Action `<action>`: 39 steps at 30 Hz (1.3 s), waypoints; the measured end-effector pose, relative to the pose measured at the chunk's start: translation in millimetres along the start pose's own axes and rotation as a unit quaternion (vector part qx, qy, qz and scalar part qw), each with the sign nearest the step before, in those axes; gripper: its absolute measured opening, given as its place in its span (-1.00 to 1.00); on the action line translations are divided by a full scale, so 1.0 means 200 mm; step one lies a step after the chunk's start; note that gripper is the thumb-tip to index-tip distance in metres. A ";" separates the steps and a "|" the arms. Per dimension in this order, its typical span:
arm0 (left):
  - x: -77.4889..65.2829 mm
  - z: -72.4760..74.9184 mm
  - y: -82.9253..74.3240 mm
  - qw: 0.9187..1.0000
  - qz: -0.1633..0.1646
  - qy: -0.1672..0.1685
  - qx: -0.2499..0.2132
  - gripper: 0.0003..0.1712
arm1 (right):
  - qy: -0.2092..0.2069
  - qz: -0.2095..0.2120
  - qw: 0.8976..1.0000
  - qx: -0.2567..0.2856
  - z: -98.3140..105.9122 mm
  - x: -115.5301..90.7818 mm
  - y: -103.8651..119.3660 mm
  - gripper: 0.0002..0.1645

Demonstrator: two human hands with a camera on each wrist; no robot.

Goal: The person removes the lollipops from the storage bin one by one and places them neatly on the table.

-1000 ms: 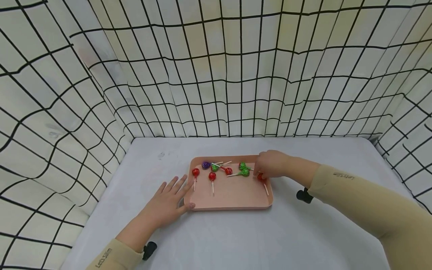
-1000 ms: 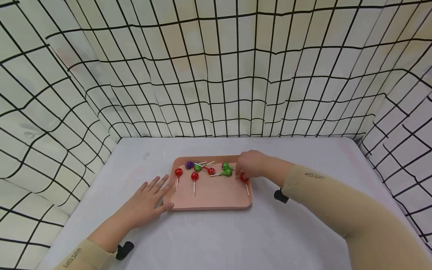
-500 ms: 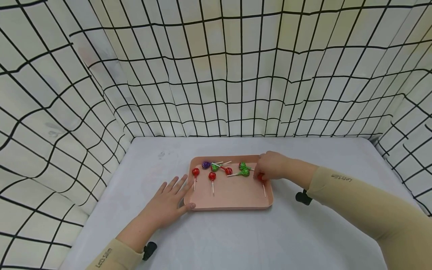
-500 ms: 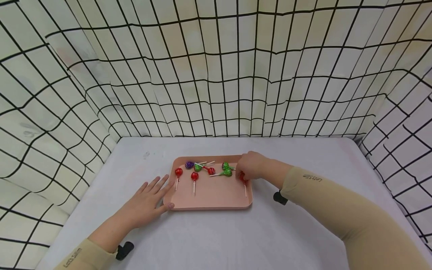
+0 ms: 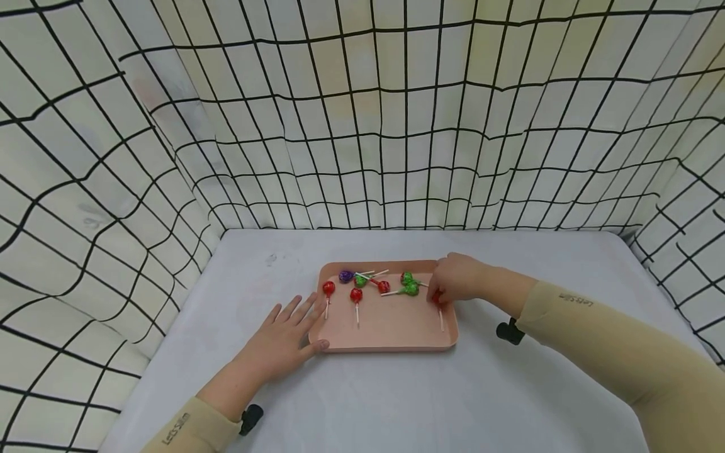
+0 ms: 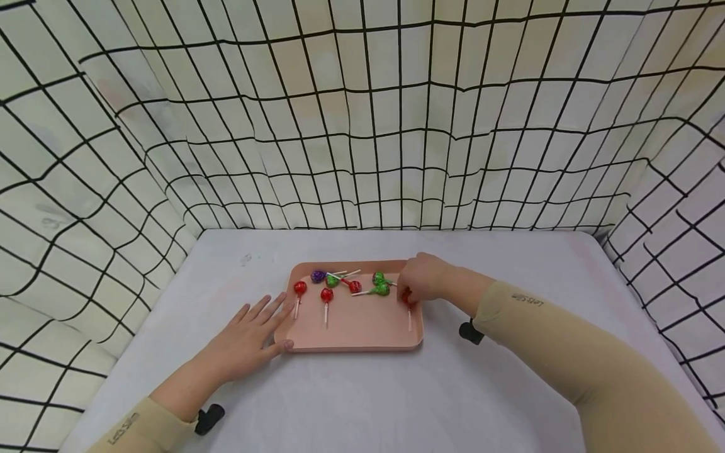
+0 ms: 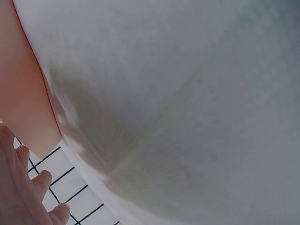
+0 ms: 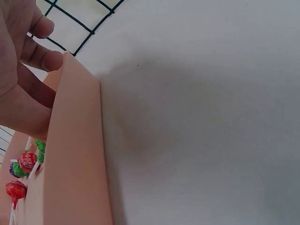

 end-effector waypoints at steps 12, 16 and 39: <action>0.01 -0.02 0.00 1.000 0.005 0.005 0.000 -0.03 | -0.055 -0.007 0.998 0.000 0.13 -0.07 -0.03 -0.77; 0.01 -0.03 0.00 1.000 0.007 0.005 -0.005 -0.03 | -0.070 -0.003 0.998 -0.001 0.16 -0.10 -0.04 -0.75; 0.01 -0.02 0.00 1.000 0.011 0.010 -0.010 -0.03 | -0.086 -0.063 0.993 0.046 0.18 -0.43 -0.19 -0.69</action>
Point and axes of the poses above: each hand's wrist, its own x-axis towards the middle knuckle, its own z-axis out of the back of the hand, y = z × x, the point moved 7 cm from there along x, towards the middle knuckle, and after that the axes turned 12 degrees about z, right-handed, at the moved point
